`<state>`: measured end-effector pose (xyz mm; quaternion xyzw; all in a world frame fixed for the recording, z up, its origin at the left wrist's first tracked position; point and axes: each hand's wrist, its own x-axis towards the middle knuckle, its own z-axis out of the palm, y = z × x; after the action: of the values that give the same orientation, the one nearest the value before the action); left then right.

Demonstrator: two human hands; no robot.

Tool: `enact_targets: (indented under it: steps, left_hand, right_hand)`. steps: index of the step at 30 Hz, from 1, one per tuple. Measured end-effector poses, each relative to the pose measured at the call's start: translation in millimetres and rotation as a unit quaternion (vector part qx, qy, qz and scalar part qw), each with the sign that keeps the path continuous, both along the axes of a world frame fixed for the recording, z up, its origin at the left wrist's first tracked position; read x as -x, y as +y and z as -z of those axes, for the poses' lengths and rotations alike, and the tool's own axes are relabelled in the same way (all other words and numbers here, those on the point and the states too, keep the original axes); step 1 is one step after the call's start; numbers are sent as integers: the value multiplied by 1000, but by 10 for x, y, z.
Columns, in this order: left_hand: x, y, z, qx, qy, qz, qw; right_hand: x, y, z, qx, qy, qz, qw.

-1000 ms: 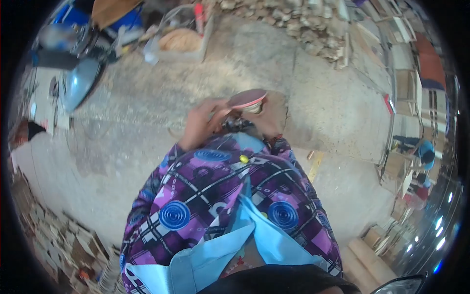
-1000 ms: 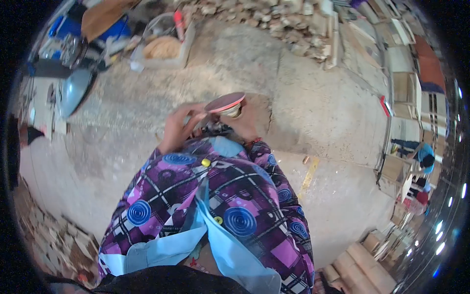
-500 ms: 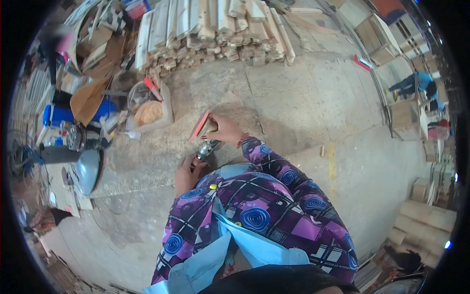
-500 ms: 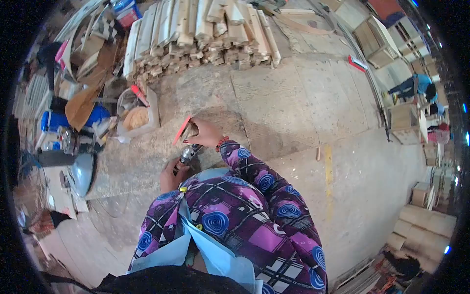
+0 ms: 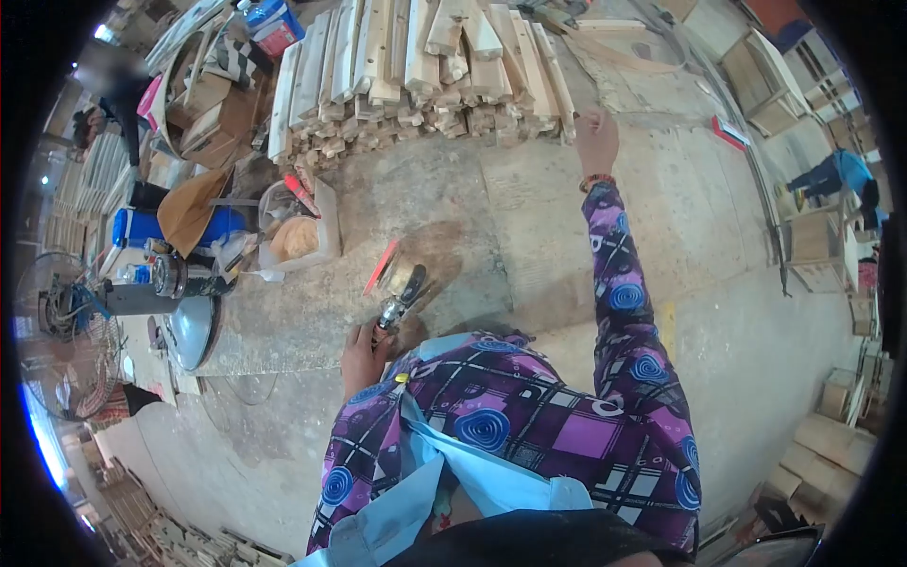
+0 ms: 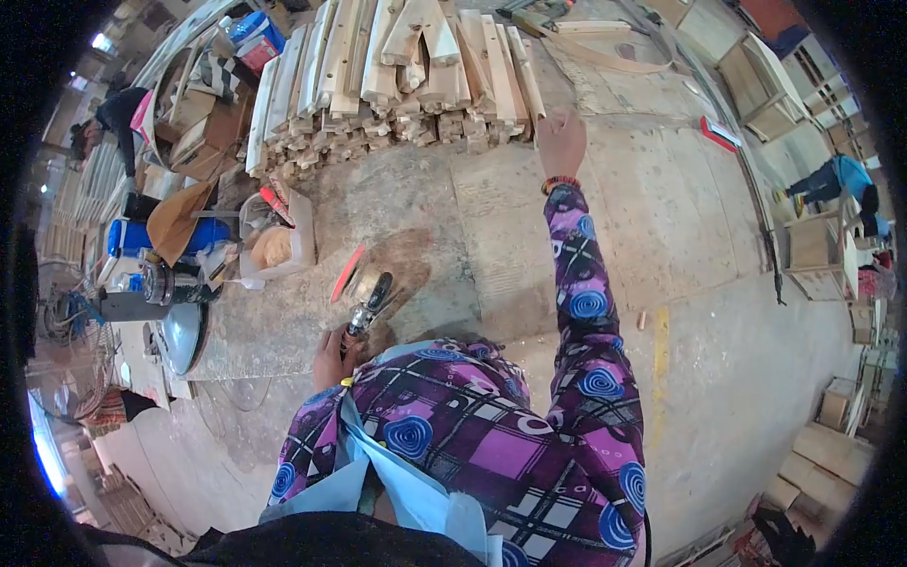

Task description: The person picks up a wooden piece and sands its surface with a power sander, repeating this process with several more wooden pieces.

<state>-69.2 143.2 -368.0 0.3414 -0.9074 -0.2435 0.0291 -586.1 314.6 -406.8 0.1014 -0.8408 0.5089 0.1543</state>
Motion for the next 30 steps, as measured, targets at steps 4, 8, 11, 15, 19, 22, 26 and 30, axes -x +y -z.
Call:
enact_targets:
  steps: [4,8,11,15,19,22,26,30]
  left_hand:
    - [-98,63,32,-5,-3,-15,1000]
    - [-212,168,3,2,19,-29,999]
    - [-247,276,-29,56,8,-31,998]
    - [-365,272,24,107,-8,-36,994]
    - [-418,191,16,96,-11,-35,995]
    - [-383,220,-29,91,-19,-33,995]
    - [-530,-131,81,49,-9,-27,998]
    - [-436,-66,-96,16,-6,-18,1000]
  right_hand:
    - [475,-184,328,-144,8,-1,990]
    - [651,-246,476,-169,-150,-98,969]
    - [602,-218,428,-166,-189,-131,959]
    - [713,-394,557,-188,-2,-82,979]
    - [245,-649,-412,-108,187,-117,969]
    - [-108,-923,-1065,-55,284,-168,942]
    - [-664,-1746,-1332,-56,357,-243,900]
    - [-515,-2117,-1292,-160,362,-208,895]
